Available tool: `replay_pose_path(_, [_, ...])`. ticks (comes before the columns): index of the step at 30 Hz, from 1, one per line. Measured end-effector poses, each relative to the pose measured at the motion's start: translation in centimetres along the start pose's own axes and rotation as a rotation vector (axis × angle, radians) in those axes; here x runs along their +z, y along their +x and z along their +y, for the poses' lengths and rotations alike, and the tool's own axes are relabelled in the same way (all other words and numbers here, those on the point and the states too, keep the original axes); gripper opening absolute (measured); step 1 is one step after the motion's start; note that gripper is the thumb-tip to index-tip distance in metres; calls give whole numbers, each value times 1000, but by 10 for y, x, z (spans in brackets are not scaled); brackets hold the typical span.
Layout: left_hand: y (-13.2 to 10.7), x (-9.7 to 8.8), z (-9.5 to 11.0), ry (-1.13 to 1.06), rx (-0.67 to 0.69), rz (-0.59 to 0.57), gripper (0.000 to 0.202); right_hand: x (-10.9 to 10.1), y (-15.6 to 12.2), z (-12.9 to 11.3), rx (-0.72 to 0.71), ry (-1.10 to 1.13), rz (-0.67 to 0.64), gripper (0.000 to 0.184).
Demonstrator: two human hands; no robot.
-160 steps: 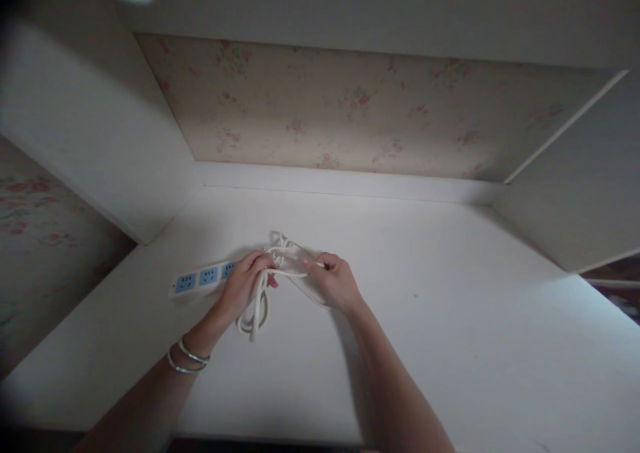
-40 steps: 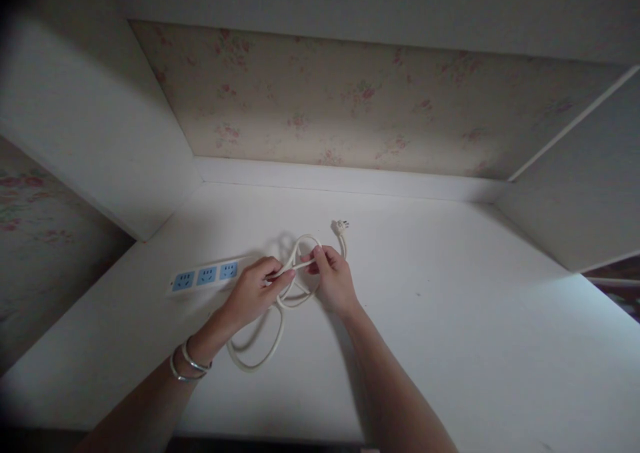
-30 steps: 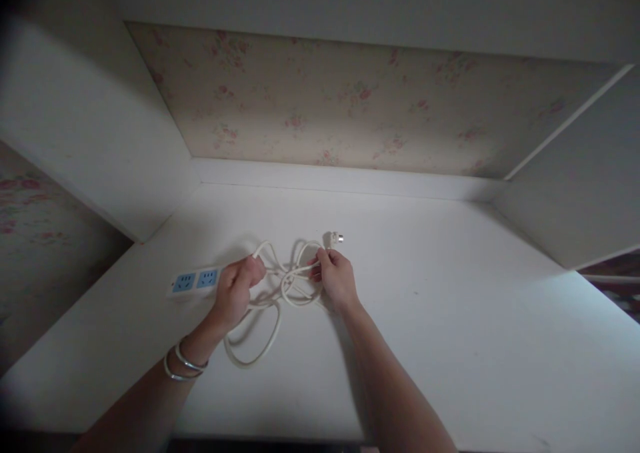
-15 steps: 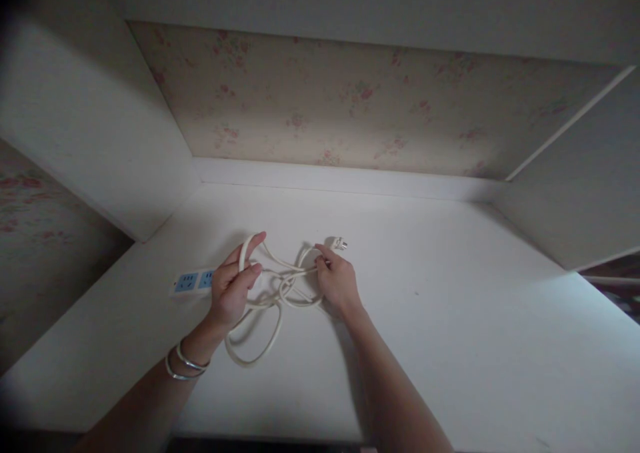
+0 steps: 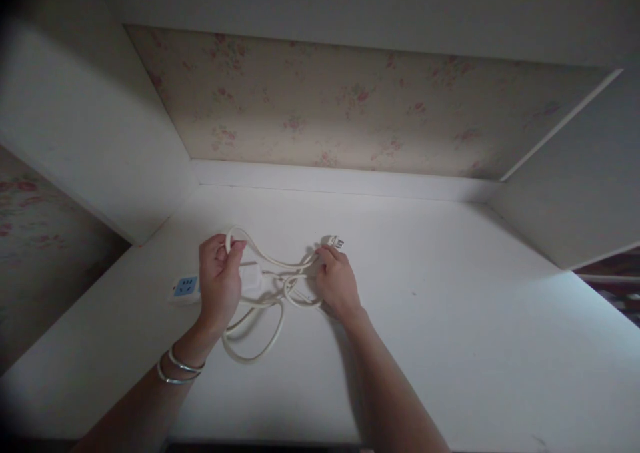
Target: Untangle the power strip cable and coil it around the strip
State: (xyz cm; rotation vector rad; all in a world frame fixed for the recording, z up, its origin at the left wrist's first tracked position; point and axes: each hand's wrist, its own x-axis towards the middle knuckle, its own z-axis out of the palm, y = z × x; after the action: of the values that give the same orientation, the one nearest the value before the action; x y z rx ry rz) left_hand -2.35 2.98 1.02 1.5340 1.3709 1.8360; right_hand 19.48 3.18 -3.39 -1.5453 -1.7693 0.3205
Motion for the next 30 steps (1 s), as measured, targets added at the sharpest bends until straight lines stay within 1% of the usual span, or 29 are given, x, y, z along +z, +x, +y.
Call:
replay_pose_path(2, [0, 1, -1, -42, -18, 25, 32, 0, 0, 1, 5, -60, -20, 46])
replay_pose_path(3, [-1, 1, 0, -10, 4, 30, 33, -1, -1, 0, -1, -80, -37, 46])
replay_pose_path(6, [-3, -1, 3, 252, 167, -55, 27, -3, 0, -3, -70, -108, -105, 44])
replay_pose_path(8, [-5, -2, 3, 406, 271, -151, 31, -4, 0, -6, -108, -102, -136, 42])
replay_pose_path(10, [-9, -2, 2, 473, 372, -254, 35, -5, 0, -8, -103, -78, -132, 40])
replay_pose_path(13, [-15, 1, -1, 473, 502, -509, 36, -5, 1, -10, -79, 1, -92, 36])
replay_pose_path(15, [-19, 4, -1, 488, 515, -662, 32, -6, 1, -12, -81, 72, -46, 34])
replay_pose_path(16, [-20, 6, -1, 517, 501, -710, 30, -6, 1, -14, -85, 104, -18, 33])
replay_pose_path(18, [-22, 8, 0, 588, 465, -768, 23, -8, 1, -18, -100, 151, 44, 32])
replay_pose_path(20, [-23, 8, 2, 633, 452, -815, 17, -9, -1, -23, -124, 189, 92, 31])
replay_pose_path(23, [-23, 7, 6, 663, 468, -859, 19, -11, -3, -28, -150, 240, 128, 30])
replay_pose_path(25, [-23, 6, 9, 675, 474, -860, 18, -12, -3, -28, -131, 270, 138, 29])
replay_pose_path(28, [-21, 6, 11, 665, 445, -807, 16, -12, 0, -22, -29, 330, 164, 30])
replay_pose_path(30, [-21, 6, 10, 608, 410, -736, 18, -11, 3, -16, 83, 383, 194, 30])
